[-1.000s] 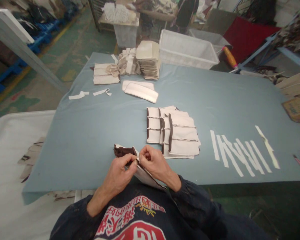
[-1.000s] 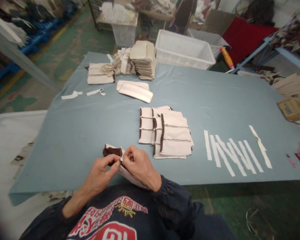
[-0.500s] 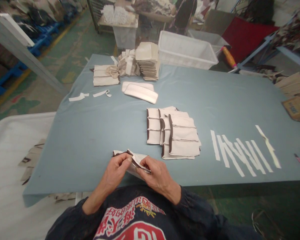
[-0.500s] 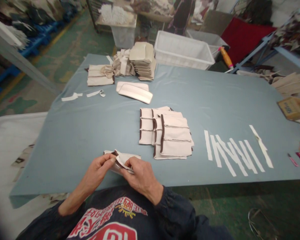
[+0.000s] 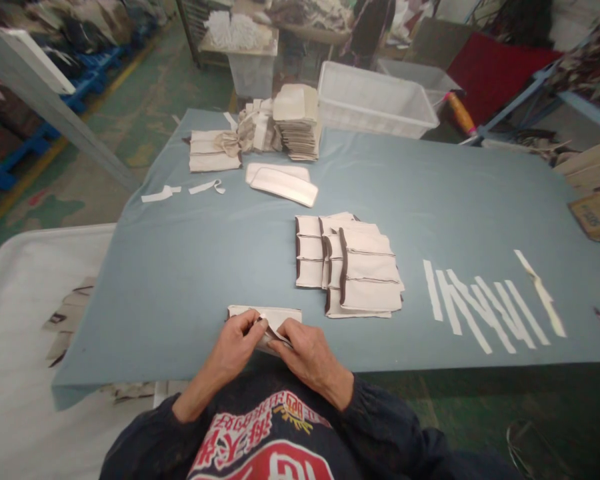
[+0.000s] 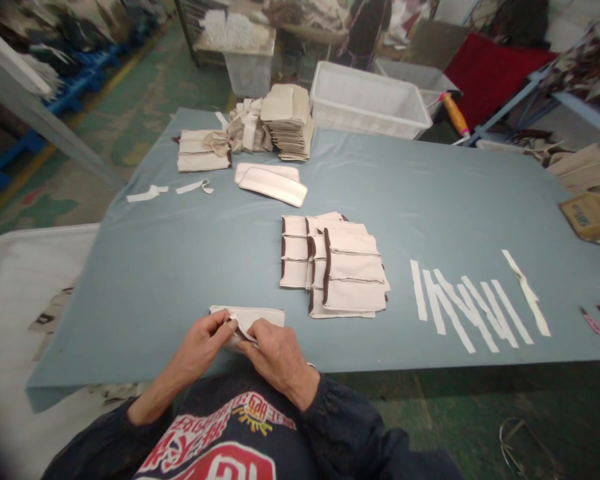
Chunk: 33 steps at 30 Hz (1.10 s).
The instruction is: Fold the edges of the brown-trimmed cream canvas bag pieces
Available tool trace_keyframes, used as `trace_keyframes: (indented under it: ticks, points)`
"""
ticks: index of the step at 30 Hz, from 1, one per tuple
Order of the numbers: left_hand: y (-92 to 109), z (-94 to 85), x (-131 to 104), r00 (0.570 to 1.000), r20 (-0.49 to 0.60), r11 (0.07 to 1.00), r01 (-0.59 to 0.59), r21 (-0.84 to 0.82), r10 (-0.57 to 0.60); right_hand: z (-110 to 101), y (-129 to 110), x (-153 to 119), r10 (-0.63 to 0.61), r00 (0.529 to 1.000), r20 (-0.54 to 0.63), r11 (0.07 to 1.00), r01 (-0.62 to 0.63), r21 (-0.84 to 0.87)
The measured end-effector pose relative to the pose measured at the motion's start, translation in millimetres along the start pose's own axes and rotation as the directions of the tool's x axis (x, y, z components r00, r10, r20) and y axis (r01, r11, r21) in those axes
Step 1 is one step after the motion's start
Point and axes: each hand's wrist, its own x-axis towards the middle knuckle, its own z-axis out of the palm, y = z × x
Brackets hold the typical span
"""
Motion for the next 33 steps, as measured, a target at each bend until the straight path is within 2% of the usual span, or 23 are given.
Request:
trace_keyframes:
  ticks: [3, 6, 11, 17, 21, 24, 29, 33]
  points:
    - [-5.4, 7.2, -1.8, 0.995, -0.099, 0.999, -0.005, -0.037, 0.001, 1.5, -2.3, 1.4, 0.068, 0.998, -0.015, 0.985, -0.065, 0.159]
    - [-9.6, 13.4, -3.7, 0.991, -0.130, 0.995, 0.010, -0.096, -0.023, 4.4, -2.1, 2.2, 0.128, 0.991, -0.046, 0.957, -0.111, 0.269]
    - [-11.2, 13.3, -6.3, 0.989, -0.146, 0.991, 0.005, -0.133, -0.025, 1.8, -8.8, 2.2, 0.192, 0.981, -0.037, 0.920, -0.167, 0.354]
    - [-0.3, 4.9, -12.1, 0.989, -0.128, 0.996, -0.081, -0.047, 0.075, -6.9, -30.0, 10.3, 0.348, 0.937, -0.031, 0.877, -0.314, 0.362]
    - [2.5, 4.5, -17.3, 0.983, -0.143, 0.993, -0.118, 0.003, 0.117, -2.6, -33.0, 14.0, 0.365, 0.930, 0.031, 0.869, -0.353, 0.347]
    - [-0.1, 2.4, -18.9, 0.978, -0.155, 0.990, -0.139, 0.014, 0.139, 5.4, -31.4, 12.5, 0.411, 0.908, 0.086, 0.792, -0.402, 0.459]
    - [-8.7, -4.7, -17.2, 0.980, -0.167, 0.991, -0.119, -0.059, 0.107, 22.2, -39.4, 9.2, 0.447, 0.893, 0.058, 0.673, -0.378, 0.636]
    - [-13.8, -5.2, -12.6, 0.990, -0.136, 0.977, -0.001, -0.211, -0.029, 34.3, -52.5, 11.7, 0.421, 0.907, -0.030, 0.659, -0.282, 0.697]
